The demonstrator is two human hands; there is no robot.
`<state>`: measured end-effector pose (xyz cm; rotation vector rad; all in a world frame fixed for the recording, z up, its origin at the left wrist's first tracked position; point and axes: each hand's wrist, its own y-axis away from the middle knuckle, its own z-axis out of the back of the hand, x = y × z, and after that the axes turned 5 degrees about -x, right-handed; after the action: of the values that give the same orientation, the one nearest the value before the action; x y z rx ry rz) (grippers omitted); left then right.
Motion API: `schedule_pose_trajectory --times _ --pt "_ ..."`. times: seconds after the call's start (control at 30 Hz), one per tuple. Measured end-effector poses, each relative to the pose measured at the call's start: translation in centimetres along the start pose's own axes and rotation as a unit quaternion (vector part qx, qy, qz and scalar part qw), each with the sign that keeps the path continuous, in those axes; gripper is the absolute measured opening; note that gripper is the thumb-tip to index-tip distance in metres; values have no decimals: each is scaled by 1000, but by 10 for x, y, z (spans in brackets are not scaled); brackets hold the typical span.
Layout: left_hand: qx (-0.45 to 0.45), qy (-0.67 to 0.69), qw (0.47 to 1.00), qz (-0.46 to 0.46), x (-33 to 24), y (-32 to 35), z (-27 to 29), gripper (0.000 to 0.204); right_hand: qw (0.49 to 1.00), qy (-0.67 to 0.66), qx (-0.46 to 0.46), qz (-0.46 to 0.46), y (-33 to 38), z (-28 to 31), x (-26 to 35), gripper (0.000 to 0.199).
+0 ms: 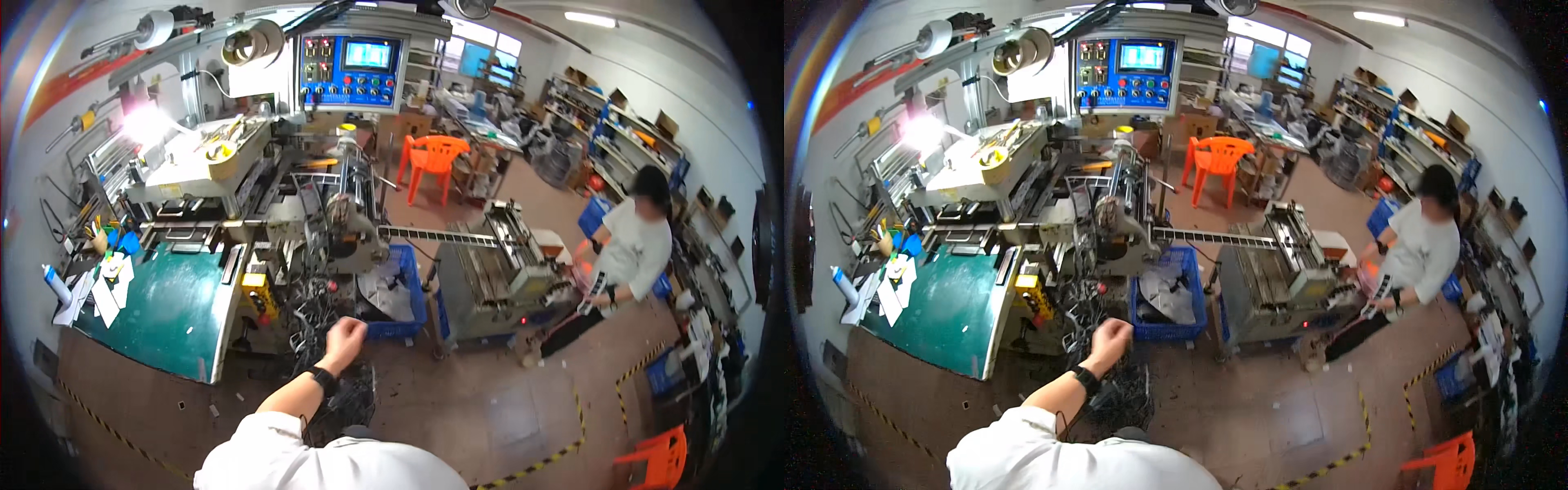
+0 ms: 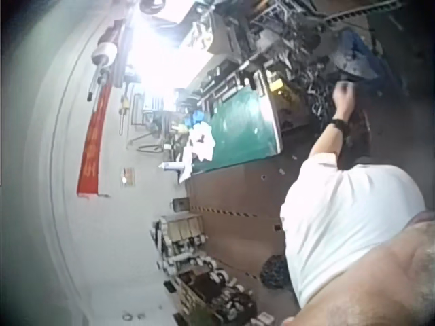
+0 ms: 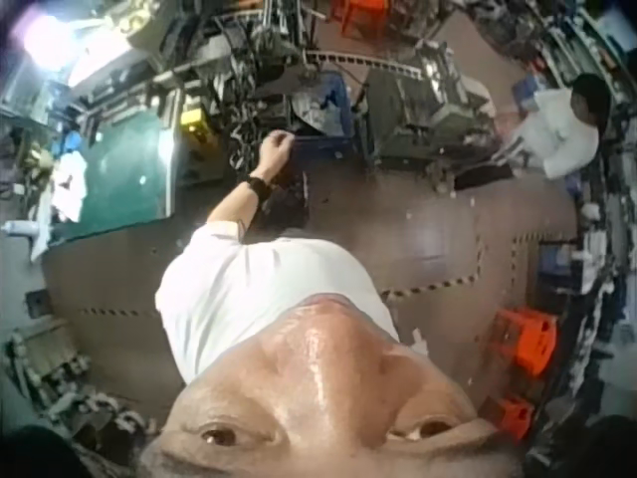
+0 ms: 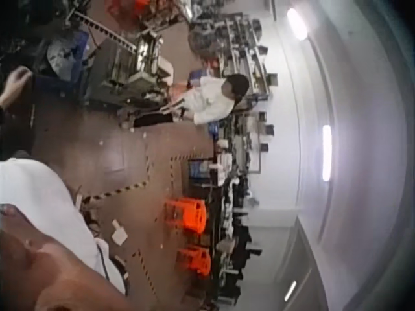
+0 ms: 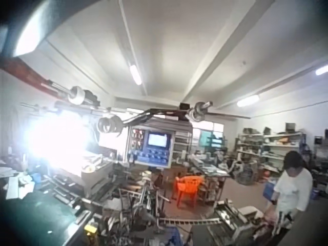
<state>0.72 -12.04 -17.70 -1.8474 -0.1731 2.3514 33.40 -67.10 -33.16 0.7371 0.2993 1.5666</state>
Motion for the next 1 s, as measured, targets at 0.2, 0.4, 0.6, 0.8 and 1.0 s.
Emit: schedule_pose_trajectory --times 0.2,0.4,0.6,0.8,1.0 --pt "-365 -88 927 8 -13 -87 -2 54 992 31 -13 123 -156 83 144 39" --pt "-438 -28 898 -22 14 -146 -21 75 971 67 71 216 -231 56 304 39" --pt "-519 -97 848 31 33 -168 -35 47 947 138 162 239 -264 23 404 40" --pt "-579 -254 775 6 31 -156 -7 25 927 199 204 245 -314 16 456 40" --pt "-589 -52 806 -20 -5 -173 -41 18 861 208 263 383 -494 29 431 40"
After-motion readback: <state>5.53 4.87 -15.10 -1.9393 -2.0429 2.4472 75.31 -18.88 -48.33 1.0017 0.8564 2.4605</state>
